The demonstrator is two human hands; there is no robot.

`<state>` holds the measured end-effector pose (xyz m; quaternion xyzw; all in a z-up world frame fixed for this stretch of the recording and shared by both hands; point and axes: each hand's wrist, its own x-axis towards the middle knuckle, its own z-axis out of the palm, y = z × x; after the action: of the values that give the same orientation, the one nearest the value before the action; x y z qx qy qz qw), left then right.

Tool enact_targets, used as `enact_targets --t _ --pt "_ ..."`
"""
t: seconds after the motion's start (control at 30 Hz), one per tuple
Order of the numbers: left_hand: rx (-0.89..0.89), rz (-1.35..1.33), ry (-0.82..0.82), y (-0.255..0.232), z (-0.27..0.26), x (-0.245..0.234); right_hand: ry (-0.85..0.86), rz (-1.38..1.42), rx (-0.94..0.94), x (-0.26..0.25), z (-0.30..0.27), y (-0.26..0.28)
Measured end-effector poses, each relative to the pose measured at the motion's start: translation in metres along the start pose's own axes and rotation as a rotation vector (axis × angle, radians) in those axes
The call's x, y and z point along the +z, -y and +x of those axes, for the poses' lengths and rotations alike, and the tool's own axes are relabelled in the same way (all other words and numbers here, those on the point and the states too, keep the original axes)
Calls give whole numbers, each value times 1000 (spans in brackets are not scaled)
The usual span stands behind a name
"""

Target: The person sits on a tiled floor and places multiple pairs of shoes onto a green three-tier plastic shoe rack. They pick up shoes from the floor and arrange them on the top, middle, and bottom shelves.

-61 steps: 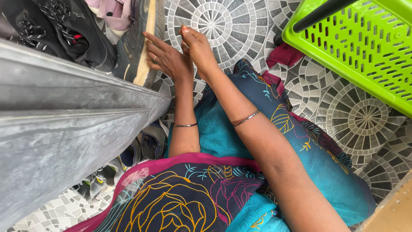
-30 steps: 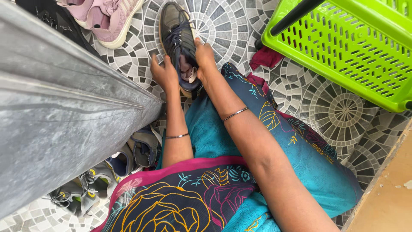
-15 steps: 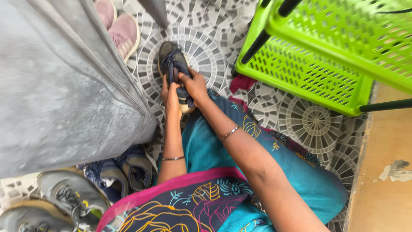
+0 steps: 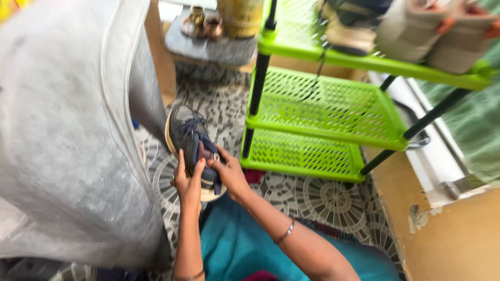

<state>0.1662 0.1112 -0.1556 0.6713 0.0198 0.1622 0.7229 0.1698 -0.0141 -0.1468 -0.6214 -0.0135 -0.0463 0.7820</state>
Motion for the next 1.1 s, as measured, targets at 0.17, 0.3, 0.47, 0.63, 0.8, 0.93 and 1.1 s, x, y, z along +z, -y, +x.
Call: enact_targets --t 0.17,0.3,0.47,0.63,0.8,0.93,1.1 --pt "192 85 110 -56 -36 11 51 -5 -130 -12 -53 86" --pt "371 71 191 -94 -62 21 5 -99 -219 -16 -95 143" --pt "582 119 244 -134 -97 25 -91 -333 -312 -24 -149 188" --pt "685 178 313 -172 -128 37 -64 -316 -427 -41 -188 220" --pt "707 108 425 -211 -125 67 -85 -298 -516 -60 -198 259" --pt "685 189 474 -242 -99 106 -119 -282 -608 -79 -175 293" --pt "624 108 563 -284 -41 159 -117 -172 -620 -105 -107 338"
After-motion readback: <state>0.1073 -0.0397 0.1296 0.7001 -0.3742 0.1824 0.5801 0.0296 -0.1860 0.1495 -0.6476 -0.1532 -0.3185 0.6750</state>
